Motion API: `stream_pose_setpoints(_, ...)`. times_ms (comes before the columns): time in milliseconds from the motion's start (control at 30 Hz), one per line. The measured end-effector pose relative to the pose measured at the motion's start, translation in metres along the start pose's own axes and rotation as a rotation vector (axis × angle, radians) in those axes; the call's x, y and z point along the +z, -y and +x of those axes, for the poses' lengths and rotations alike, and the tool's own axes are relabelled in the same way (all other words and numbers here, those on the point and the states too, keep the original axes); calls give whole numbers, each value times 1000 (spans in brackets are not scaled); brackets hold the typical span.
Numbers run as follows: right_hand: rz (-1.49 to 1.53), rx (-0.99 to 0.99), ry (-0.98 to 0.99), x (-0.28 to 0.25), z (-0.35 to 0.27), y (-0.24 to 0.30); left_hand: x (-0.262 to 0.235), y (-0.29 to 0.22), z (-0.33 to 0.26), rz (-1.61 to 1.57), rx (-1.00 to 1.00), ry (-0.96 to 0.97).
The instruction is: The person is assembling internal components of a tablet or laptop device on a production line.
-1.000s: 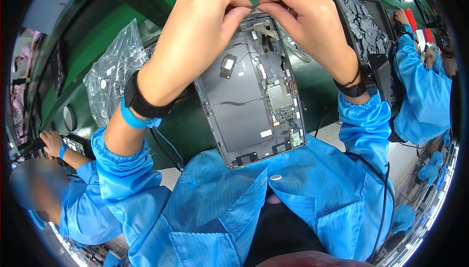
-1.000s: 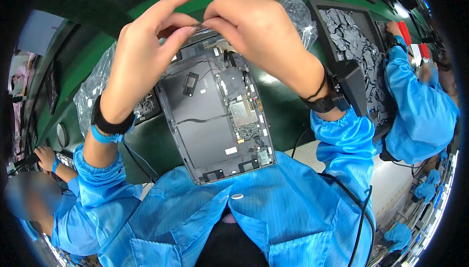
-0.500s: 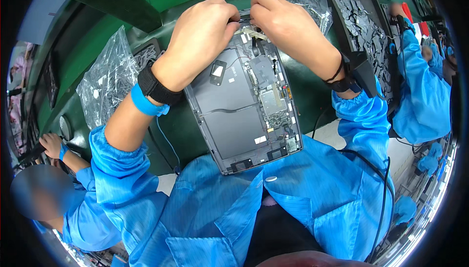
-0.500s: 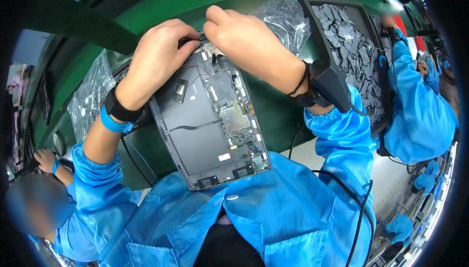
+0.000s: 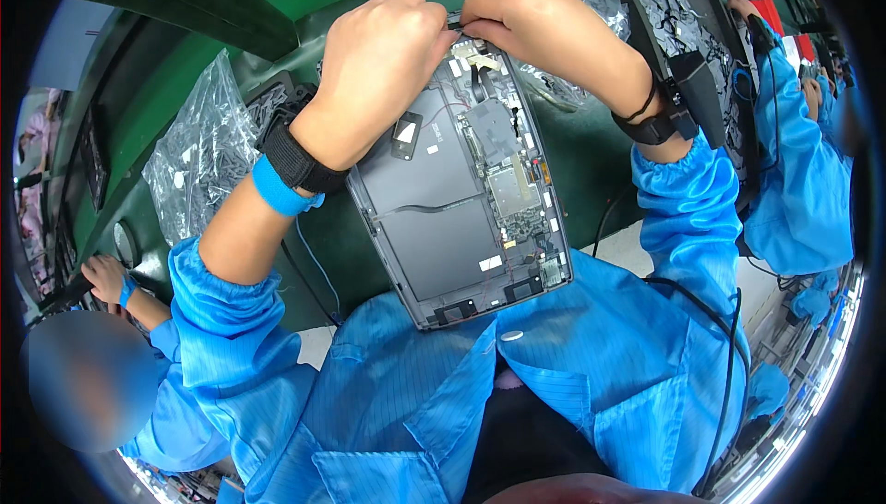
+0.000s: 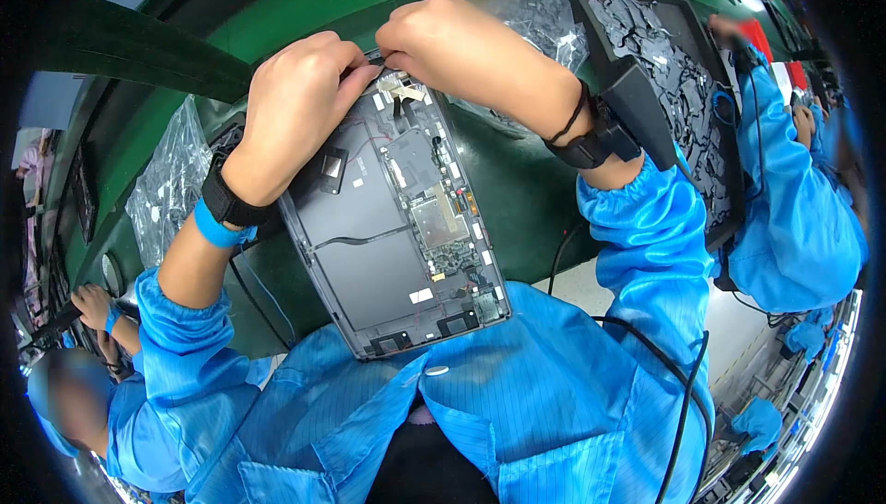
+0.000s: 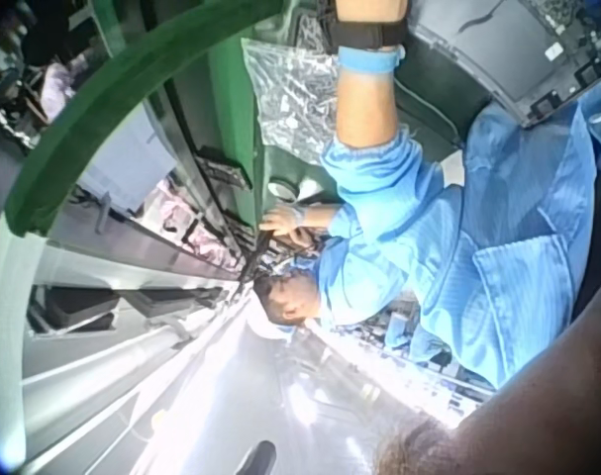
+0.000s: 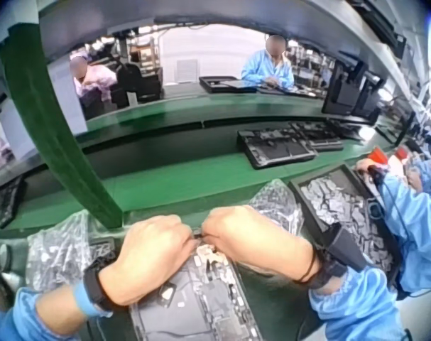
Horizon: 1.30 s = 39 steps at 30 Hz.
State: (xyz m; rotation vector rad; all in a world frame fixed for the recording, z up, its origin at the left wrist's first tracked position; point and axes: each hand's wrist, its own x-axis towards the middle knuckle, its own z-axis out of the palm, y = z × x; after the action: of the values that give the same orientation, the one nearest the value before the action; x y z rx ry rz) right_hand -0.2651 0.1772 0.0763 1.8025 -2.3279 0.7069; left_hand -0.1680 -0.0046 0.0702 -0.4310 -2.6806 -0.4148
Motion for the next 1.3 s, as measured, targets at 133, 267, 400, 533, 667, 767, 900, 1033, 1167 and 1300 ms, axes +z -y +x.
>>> stream_pose_setpoints(133,-116,-18,61,5,1,-3,4,3,-3,-5,27,-14)
stream_pose_setpoints(267,-178,-123,-2,3,-1,-2,2,3,-4,-15,76,-82)
stream_pose_setpoints(400,-264,-124,-8,4,0,2,4,3,-2,44,93,-91)
stream_pose_setpoints(533,-305,-100,-7,4,-1,12,5,2,-4,56,100,-96)
stream_pose_setpoints(667,-316,-67,-17,5,-3,17,2,-1,-3,62,60,-37)
stream_pose_setpoints(767,-270,-40,-31,6,-5,12,3,0,-1,38,60,-20)
stream_pose_setpoints(900,-210,-28,-183,-18,-15,33,-1,4,-4,-28,27,-32)
stream_pose_setpoints(1033,-246,-48,52,-33,-54,86,-2,4,-3,-85,18,-24)
stream_pose_setpoints(1167,-382,-37,176,-23,-69,95,-2,1,-1,-65,-31,5)
stream_pose_setpoints(1300,-437,-105,94,-19,-75,87,-5,0,-2,-76,-64,23)
